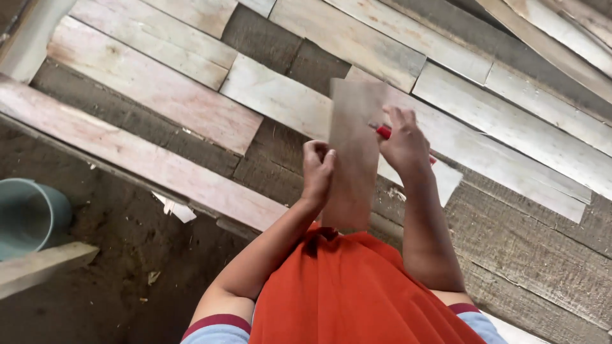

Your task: The person scrapes the surface of several wooden planks using a red utility knife. They hold each plank steady with one hand while scraping along its length with the other, then set the plank aside and pick up the next one.

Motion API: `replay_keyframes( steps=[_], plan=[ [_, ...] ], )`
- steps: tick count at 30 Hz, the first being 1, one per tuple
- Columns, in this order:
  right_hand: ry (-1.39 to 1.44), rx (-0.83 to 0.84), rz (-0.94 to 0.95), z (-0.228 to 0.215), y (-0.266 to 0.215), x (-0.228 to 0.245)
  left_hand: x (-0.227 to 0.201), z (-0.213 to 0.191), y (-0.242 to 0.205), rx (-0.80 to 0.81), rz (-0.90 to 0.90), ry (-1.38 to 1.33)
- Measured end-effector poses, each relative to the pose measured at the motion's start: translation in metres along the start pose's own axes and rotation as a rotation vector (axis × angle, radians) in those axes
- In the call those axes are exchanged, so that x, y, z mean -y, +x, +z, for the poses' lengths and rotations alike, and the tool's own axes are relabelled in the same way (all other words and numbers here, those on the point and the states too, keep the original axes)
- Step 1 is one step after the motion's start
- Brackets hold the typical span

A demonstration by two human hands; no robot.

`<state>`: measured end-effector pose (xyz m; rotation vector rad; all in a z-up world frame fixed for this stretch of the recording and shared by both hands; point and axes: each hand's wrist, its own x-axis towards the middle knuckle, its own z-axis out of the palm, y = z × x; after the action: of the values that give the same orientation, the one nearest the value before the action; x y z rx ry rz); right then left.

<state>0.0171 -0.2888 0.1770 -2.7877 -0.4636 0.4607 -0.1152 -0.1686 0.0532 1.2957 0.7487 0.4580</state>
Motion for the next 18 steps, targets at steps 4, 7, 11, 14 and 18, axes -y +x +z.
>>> replay_keyframes(
  steps=[4, 7, 11, 14, 18],
  plan=[
    [0.087, 0.376, 0.037, 0.000, -0.056, 0.005, -0.002, 0.001, -0.047, -0.181, -0.164, -0.215],
    [0.186, 0.435, -0.018, 0.030, -0.059, -0.020, 0.025, -0.006, -0.068, -0.230, -0.200, -0.313],
    [0.177, 0.578, -0.073, 0.042, -0.069, -0.039, 0.019, -0.029, -0.095, -0.287, -0.172, 0.136],
    [0.100, 0.599, -0.122, 0.054, -0.079, -0.054, 0.020, -0.034, -0.104, -0.296, 0.135, 0.513],
    [-0.085, 0.447, -0.170, 0.074, -0.085, -0.080, 0.005, -0.018, -0.114, 0.153, 0.101, 1.128]
  ],
)
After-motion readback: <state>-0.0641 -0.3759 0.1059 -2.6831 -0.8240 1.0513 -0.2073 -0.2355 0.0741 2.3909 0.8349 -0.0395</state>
